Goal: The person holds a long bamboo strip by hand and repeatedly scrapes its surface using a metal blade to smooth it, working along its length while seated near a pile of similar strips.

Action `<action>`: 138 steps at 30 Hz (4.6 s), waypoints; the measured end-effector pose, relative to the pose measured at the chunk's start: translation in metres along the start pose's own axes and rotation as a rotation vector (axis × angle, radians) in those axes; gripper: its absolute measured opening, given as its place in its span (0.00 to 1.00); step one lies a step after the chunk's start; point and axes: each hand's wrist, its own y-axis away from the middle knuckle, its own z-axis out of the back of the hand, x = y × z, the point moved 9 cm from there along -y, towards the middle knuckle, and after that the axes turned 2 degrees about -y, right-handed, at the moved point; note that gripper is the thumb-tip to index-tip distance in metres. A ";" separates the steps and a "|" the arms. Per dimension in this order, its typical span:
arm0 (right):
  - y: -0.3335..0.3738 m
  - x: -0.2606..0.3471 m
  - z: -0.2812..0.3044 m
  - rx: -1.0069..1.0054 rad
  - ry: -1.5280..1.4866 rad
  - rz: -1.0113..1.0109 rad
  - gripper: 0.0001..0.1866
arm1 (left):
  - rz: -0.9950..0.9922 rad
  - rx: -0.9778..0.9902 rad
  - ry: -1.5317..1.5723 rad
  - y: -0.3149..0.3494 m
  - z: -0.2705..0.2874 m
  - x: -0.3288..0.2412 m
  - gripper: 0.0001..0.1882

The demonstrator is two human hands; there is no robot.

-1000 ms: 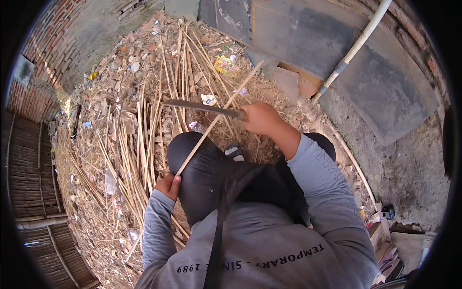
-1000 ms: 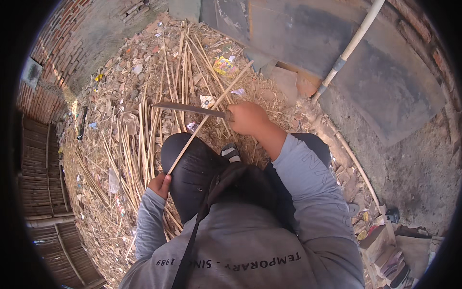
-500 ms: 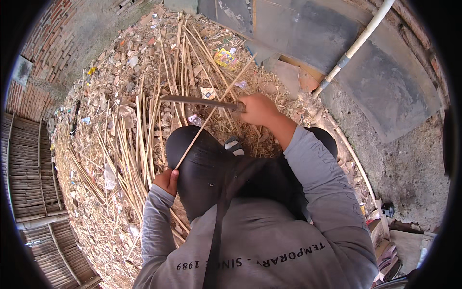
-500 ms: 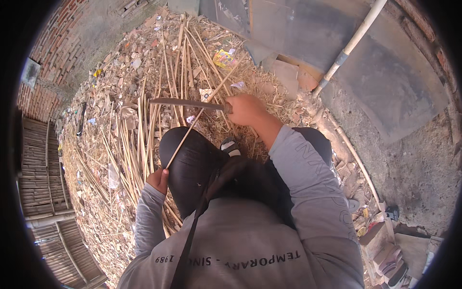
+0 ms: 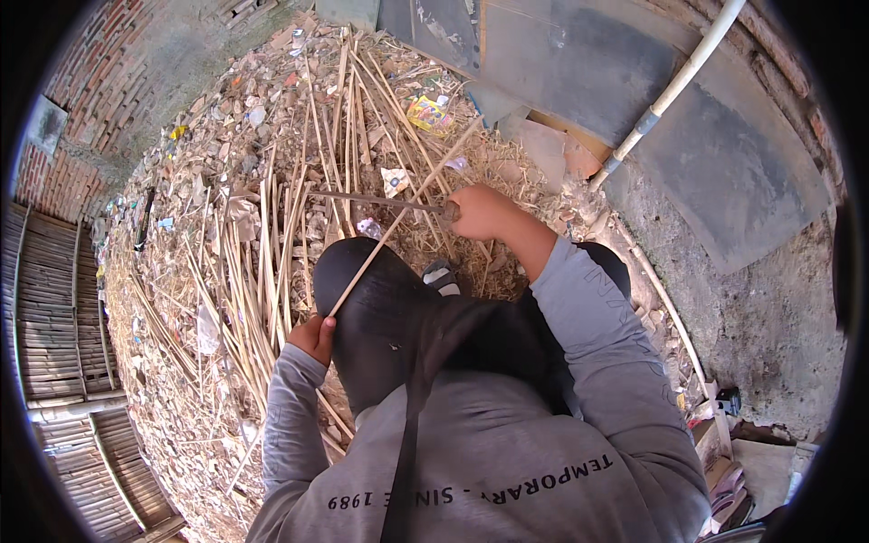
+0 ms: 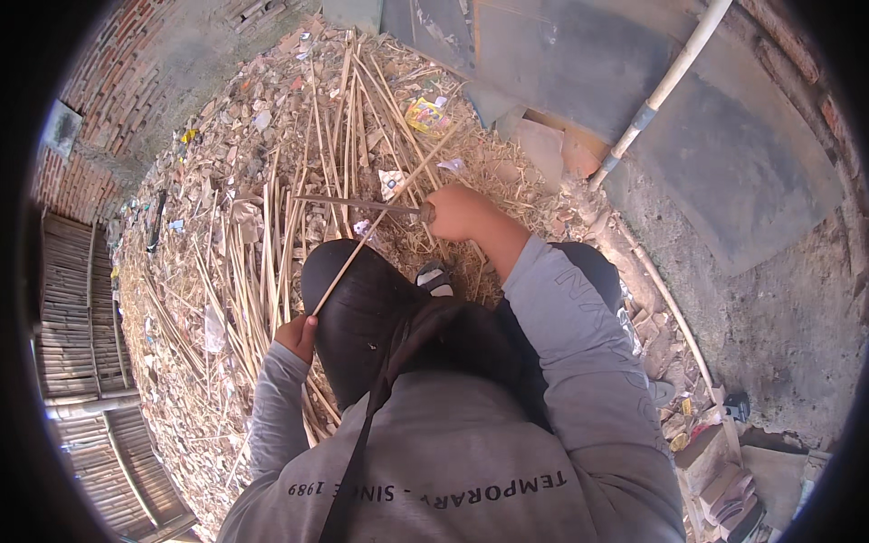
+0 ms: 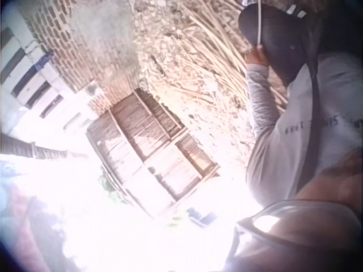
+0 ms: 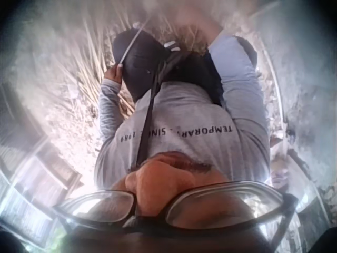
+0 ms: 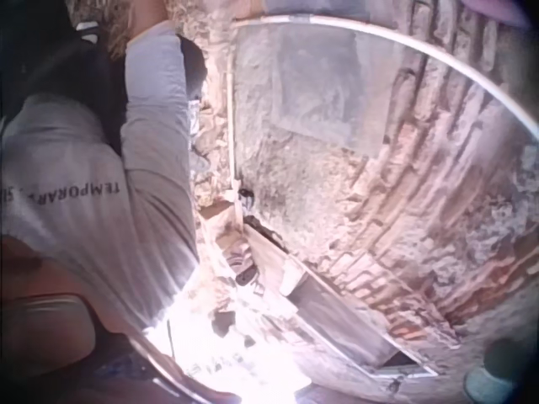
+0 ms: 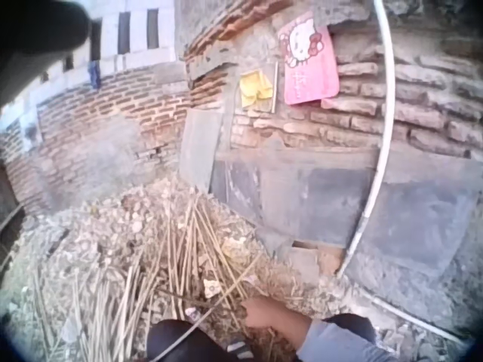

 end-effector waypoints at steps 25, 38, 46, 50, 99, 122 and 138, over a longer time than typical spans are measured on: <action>0.017 0.002 0.032 -0.123 0.110 -0.067 0.12 | 0.117 0.083 0.078 0.024 0.010 0.005 0.27; 0.016 0.022 0.009 -0.004 0.133 0.016 0.13 | 0.200 0.147 0.016 0.049 0.008 0.017 0.27; 0.001 -0.019 0.021 -0.101 -0.029 -0.055 0.11 | 0.117 0.031 -0.010 0.049 0.003 0.014 0.25; 0.010 0.018 0.018 -0.057 0.124 0.033 0.12 | 0.143 0.053 0.011 0.046 0.007 0.012 0.25; 0.001 -0.025 0.006 -0.187 -0.085 -0.145 0.16 | 0.070 -0.002 0.034 0.044 -0.005 0.017 0.24; 0.013 0.000 0.028 -0.103 0.091 -0.038 0.15 | 0.042 -0.008 -0.011 0.048 0.006 0.014 0.24; 0.005 -0.062 0.037 -0.302 -0.030 -0.183 0.16 | 0.054 0.033 -0.024 0.038 0.005 0.016 0.25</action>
